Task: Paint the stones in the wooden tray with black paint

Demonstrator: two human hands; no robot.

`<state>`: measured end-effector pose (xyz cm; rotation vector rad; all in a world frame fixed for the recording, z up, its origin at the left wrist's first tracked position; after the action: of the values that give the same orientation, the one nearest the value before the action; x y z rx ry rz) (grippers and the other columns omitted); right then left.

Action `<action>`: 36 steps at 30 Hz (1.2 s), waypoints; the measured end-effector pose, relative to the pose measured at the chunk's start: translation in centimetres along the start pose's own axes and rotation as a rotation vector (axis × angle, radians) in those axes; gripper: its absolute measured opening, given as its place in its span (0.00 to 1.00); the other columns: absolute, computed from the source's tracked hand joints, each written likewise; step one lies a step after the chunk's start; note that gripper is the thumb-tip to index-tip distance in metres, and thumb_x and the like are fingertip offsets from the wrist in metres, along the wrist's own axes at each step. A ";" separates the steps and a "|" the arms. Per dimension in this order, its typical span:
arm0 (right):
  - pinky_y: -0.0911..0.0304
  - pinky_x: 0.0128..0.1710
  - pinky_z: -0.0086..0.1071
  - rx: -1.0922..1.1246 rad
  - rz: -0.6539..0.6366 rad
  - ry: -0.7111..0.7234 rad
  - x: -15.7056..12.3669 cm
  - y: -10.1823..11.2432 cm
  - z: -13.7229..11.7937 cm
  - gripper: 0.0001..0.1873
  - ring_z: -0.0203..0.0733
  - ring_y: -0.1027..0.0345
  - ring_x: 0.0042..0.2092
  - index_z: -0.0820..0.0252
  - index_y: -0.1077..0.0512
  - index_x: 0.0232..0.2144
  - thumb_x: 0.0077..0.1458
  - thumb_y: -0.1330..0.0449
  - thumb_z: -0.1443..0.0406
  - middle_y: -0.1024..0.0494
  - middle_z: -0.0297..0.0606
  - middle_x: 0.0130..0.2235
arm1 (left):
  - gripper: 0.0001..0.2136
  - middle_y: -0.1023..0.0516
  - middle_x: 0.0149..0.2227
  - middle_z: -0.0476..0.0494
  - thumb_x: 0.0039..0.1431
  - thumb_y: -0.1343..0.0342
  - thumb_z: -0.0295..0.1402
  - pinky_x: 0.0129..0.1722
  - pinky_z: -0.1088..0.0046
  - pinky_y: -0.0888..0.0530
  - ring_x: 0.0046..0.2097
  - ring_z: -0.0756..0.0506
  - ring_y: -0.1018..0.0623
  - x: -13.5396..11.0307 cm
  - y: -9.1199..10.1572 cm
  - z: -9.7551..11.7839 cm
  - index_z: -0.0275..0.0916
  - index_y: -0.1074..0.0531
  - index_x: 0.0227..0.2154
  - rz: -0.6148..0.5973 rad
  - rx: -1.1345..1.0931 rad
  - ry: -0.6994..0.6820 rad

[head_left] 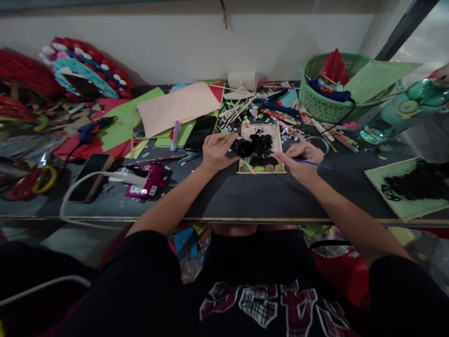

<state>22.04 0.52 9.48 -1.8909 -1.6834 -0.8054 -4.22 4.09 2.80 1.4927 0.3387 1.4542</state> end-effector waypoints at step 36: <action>0.39 0.24 0.27 -0.130 -0.272 0.000 -1.4 -3.4 3.2 0.19 0.30 0.36 0.22 0.57 0.35 0.18 0.55 0.34 0.57 0.28 0.30 0.21 | 0.34 0.18 0.50 0.40 0.54 0.47 0.65 0.55 0.49 0.35 0.52 0.32 0.23 -0.3 -0.2 2.3 0.49 0.26 0.57 -0.041 0.001 0.012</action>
<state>18.91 2.12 6.11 -1.7652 -1.9580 -1.0413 -2.22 2.93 2.90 1.4698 0.3751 1.4318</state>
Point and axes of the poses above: each hand's wrist, its own x-axis towards the middle knuckle, its own y-axis out of the back of the hand, z = x × y, the point moved 7 cm from there along x, towards the middle knuckle
